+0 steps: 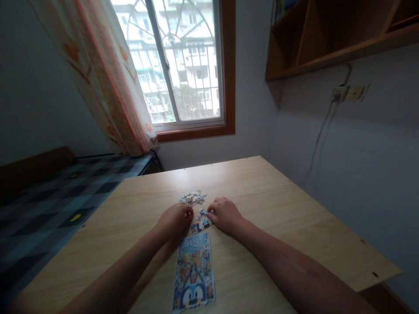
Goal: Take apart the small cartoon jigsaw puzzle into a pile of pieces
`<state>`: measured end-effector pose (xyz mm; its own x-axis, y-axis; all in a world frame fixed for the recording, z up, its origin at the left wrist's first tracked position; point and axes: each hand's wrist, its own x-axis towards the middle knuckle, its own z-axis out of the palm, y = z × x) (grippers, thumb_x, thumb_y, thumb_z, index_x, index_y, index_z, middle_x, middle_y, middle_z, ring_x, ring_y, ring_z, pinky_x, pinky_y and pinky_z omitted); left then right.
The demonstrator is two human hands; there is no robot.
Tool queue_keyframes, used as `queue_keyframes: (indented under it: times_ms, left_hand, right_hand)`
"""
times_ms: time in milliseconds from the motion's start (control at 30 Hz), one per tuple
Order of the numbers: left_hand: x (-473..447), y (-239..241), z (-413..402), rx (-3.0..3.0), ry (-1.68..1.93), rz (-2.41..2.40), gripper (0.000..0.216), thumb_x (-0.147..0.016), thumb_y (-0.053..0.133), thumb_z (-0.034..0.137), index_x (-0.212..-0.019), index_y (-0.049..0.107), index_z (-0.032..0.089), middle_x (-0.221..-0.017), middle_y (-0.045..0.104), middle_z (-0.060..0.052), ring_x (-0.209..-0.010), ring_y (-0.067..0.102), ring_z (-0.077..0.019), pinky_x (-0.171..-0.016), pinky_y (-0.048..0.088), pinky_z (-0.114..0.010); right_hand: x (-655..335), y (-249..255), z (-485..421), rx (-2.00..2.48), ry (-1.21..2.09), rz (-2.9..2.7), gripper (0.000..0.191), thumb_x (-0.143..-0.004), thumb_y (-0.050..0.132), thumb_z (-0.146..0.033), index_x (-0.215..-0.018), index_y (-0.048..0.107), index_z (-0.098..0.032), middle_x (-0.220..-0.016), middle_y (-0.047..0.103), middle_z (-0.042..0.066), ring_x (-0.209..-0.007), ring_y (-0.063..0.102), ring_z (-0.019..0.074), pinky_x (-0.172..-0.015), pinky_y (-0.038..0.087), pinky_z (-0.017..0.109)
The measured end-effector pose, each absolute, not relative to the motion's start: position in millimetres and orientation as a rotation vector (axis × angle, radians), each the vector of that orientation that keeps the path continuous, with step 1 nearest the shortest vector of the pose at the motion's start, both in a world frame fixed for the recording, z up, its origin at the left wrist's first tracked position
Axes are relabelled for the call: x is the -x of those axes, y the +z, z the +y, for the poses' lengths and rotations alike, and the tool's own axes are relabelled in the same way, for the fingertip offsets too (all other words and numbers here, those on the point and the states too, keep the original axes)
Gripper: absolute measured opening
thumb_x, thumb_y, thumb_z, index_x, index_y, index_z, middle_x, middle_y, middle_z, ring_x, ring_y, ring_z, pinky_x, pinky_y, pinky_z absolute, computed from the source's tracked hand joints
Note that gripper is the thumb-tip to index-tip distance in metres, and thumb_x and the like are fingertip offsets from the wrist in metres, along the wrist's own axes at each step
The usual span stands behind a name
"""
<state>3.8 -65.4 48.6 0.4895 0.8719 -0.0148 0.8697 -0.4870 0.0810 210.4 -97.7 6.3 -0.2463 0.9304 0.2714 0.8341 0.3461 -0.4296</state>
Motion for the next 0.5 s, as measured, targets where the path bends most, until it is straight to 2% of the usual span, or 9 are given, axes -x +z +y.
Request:
queue_keyframes:
  times_ms: [233,500]
  left_hand:
    - [-3,48,-64,-2.639,0.047,1.564,0.023,-0.085,0.053,0.019,-0.088,0.076,0.02,-0.095,0.073,-0.009,-0.093,0.066,-0.0217,-0.08,0.048,-0.029]
    - [0,47,-65,-2.672,0.0,1.637,0.022,-0.085,0.054,0.023,-0.084,0.076,0.021,-0.094,0.073,-0.009,-0.089,0.067,-0.0229,-0.075,0.049,-0.029]
  right_hand:
    - [-216,12,-97,1.53,0.255,-2.1,0.02,-0.091,0.062,-0.032,-0.099,0.076,-0.021,-0.099,0.073,0.006,-0.102,0.061,0.0195,-0.093,0.042,0.028]
    - [-222,14,-94,1.592,0.27,-2.046,0.023,-0.092,0.056,-0.025,-0.102,0.076,-0.023,-0.102,0.075,0.003,-0.097,0.065,0.0173,-0.088,0.044,0.026]
